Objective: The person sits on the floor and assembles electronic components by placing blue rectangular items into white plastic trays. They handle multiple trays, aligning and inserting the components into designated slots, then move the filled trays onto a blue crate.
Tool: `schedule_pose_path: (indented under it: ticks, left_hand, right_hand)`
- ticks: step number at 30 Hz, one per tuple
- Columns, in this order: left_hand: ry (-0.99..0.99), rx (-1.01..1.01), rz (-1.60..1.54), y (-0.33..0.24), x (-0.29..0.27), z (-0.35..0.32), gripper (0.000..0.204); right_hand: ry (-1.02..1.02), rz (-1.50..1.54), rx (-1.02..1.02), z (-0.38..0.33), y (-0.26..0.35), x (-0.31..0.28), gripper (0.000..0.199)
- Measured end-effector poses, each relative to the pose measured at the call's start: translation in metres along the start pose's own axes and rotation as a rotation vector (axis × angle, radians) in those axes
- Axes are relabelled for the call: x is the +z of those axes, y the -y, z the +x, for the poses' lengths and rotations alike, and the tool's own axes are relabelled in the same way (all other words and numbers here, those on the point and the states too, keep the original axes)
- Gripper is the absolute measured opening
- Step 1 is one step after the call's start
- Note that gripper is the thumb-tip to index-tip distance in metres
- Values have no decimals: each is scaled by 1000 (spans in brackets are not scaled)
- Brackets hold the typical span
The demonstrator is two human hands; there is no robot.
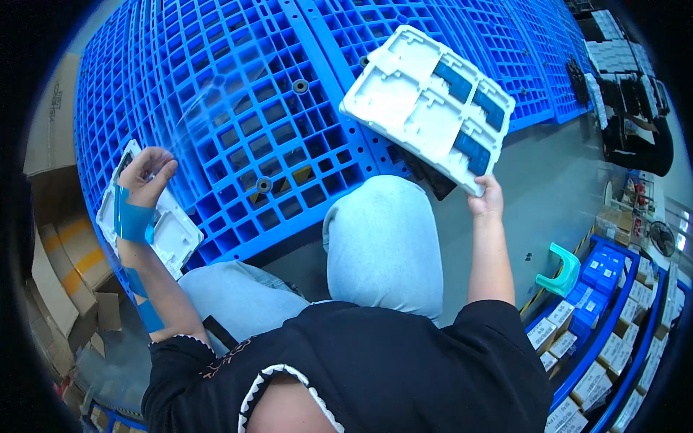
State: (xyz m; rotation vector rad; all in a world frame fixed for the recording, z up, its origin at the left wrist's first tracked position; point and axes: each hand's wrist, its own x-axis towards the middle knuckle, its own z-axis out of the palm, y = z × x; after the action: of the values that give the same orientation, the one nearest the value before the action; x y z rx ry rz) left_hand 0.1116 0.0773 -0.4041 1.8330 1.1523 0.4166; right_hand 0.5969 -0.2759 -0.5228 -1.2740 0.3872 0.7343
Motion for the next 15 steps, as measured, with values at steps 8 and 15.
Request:
schedule_pose_path:
  ticks: [8, 15]
  left_hand:
    - [76, 24, 9, 17, 11, 5, 16]
    - [76, 71, 25, 13, 15, 8, 16]
  right_hand:
    - [-293, -422, -18, 12, 11, -36, 36]
    - [-109, -766, -75, 48, 47, -75, 56]
